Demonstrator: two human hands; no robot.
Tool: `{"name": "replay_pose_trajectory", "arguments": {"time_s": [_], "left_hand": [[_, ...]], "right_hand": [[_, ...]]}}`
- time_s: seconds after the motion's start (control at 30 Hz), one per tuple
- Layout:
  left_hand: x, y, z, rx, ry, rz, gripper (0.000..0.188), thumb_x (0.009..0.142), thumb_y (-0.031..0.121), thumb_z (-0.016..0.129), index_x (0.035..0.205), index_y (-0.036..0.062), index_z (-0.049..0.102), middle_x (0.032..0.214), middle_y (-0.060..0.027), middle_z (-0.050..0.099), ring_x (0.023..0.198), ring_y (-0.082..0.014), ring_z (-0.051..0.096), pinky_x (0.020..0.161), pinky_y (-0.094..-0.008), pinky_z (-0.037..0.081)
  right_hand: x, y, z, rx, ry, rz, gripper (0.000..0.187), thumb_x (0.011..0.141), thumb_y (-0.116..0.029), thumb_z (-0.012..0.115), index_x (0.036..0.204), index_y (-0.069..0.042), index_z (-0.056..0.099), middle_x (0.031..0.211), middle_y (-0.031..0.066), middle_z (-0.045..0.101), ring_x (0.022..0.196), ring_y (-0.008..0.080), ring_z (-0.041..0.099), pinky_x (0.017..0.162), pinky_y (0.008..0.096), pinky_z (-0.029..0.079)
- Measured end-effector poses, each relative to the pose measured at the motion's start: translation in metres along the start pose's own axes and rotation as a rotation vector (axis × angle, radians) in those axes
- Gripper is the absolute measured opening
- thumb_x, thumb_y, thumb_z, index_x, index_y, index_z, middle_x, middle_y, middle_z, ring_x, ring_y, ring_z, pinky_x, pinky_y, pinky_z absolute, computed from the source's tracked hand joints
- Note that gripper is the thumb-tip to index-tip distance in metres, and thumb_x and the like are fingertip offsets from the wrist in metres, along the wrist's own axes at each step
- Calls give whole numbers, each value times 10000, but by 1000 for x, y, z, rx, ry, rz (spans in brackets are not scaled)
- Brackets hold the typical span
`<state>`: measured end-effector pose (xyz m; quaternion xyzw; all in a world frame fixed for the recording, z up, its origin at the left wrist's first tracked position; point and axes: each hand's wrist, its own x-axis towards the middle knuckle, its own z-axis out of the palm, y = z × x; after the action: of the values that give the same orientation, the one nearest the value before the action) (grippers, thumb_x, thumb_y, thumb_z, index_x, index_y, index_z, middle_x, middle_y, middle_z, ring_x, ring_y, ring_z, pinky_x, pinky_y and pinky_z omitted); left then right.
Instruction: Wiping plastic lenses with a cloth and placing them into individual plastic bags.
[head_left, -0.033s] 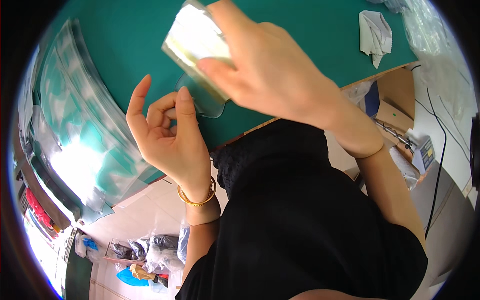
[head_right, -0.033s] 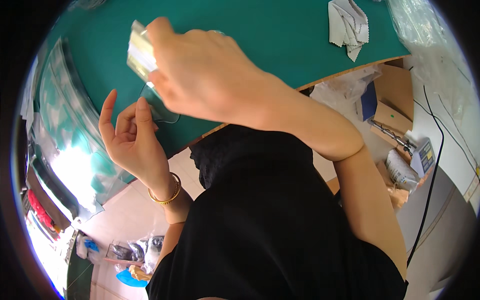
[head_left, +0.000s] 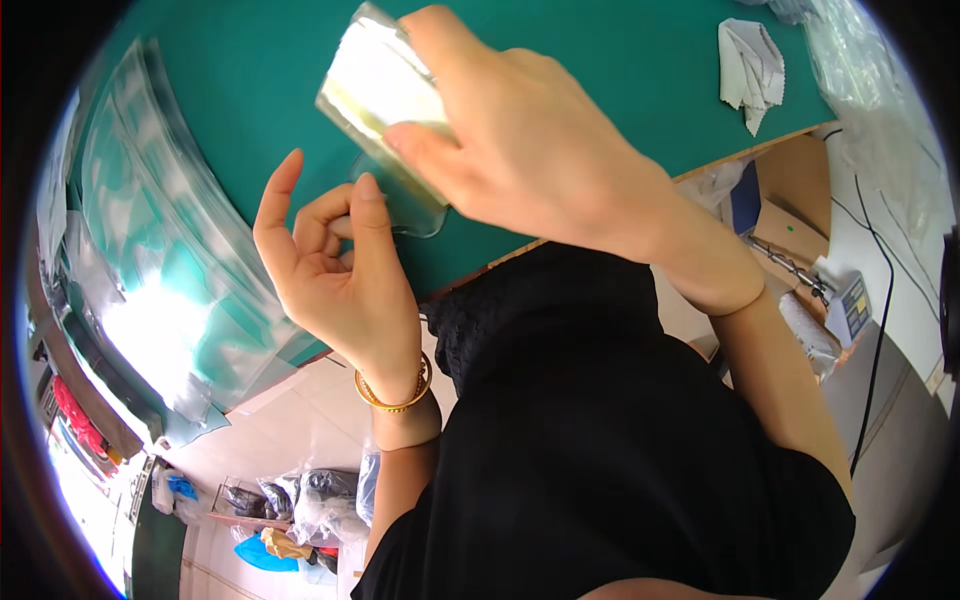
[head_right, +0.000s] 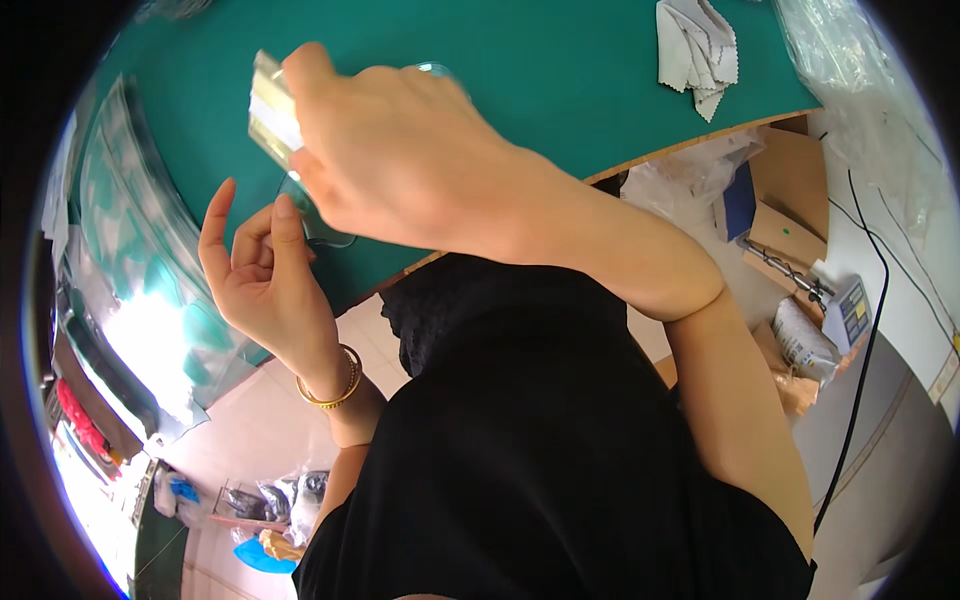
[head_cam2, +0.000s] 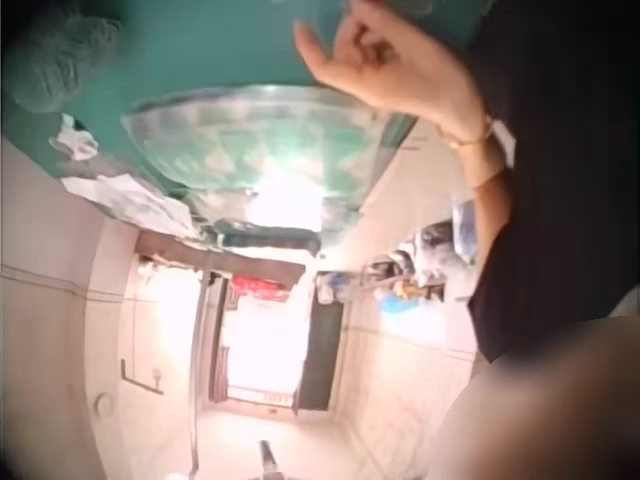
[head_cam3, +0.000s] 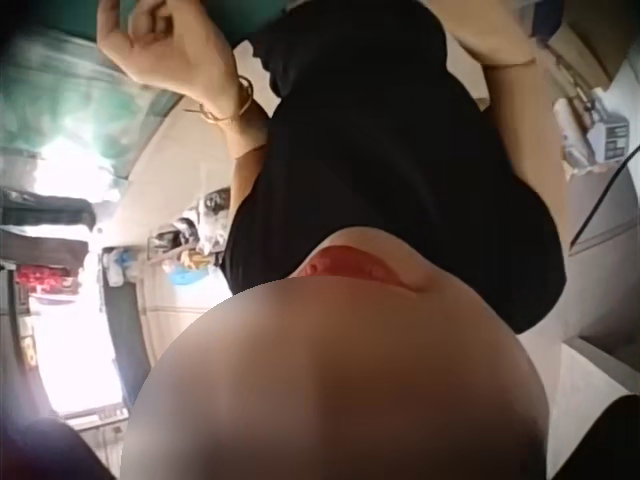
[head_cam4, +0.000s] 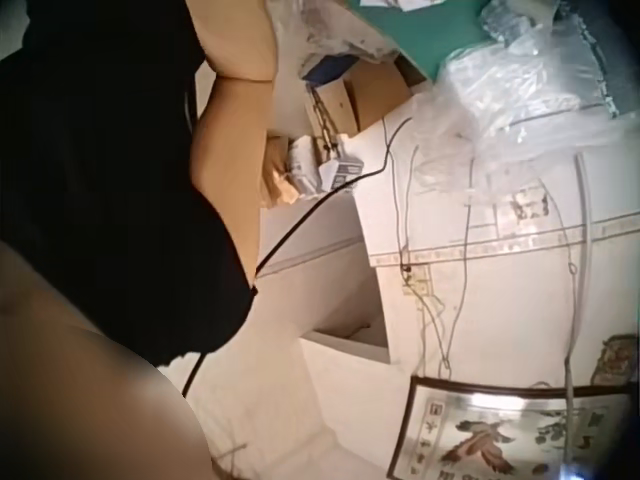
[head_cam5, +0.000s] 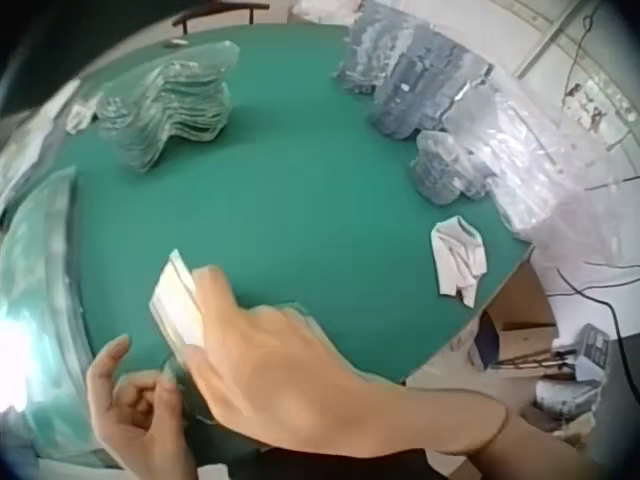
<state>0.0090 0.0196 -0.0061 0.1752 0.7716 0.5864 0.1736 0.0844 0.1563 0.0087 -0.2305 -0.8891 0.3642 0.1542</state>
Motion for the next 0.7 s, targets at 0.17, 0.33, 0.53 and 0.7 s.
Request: {"name": "replay_pose_trajectory", "arguments": {"time_s": [0.17, 0.33, 0.53, 0.7], "left_hand": [[0, 7, -15, 25, -81, -111, 489, 883, -64, 637, 1339, -36, 461, 922, -80, 677, 736, -52, 583, 625, -161, 444], [2, 3, -40, 84, -250, 18, 608, 805, -151, 604, 1379, -16, 451, 1045, -104, 676, 809, -76, 599, 636, -173, 467], [4, 1, -41, 105, -293, 32, 625, 793, -161, 612, 1378, -6, 457, 1039, -97, 677, 821, -87, 624, 652, -177, 475], [0, 0, -44, 117, -250, 43, 615, 796, -153, 624, 1372, -4, 465, 1023, -92, 680, 826, -88, 632, 657, -177, 480]], "right_hand": [[6, 8, -11, 64, -45, 92, 310, 831, -127, 661, 980, 70, 474, 693, 252, 649, 633, 411, 662, 577, 472, 534], [14, -7, -27, 129, -136, 183, 332, 885, -142, 620, 1070, 62, 434, 725, 279, 623, 665, 442, 642, 589, 478, 506], [3, 0, 5, -3, -15, 3, 323, 832, -145, 661, 964, 52, 443, 649, 245, 630, 592, 433, 637, 517, 469, 522], [4, -1, 3, 44, -56, -39, 314, 824, -121, 674, 957, 52, 448, 630, 241, 625, 558, 412, 634, 491, 453, 516]]}}
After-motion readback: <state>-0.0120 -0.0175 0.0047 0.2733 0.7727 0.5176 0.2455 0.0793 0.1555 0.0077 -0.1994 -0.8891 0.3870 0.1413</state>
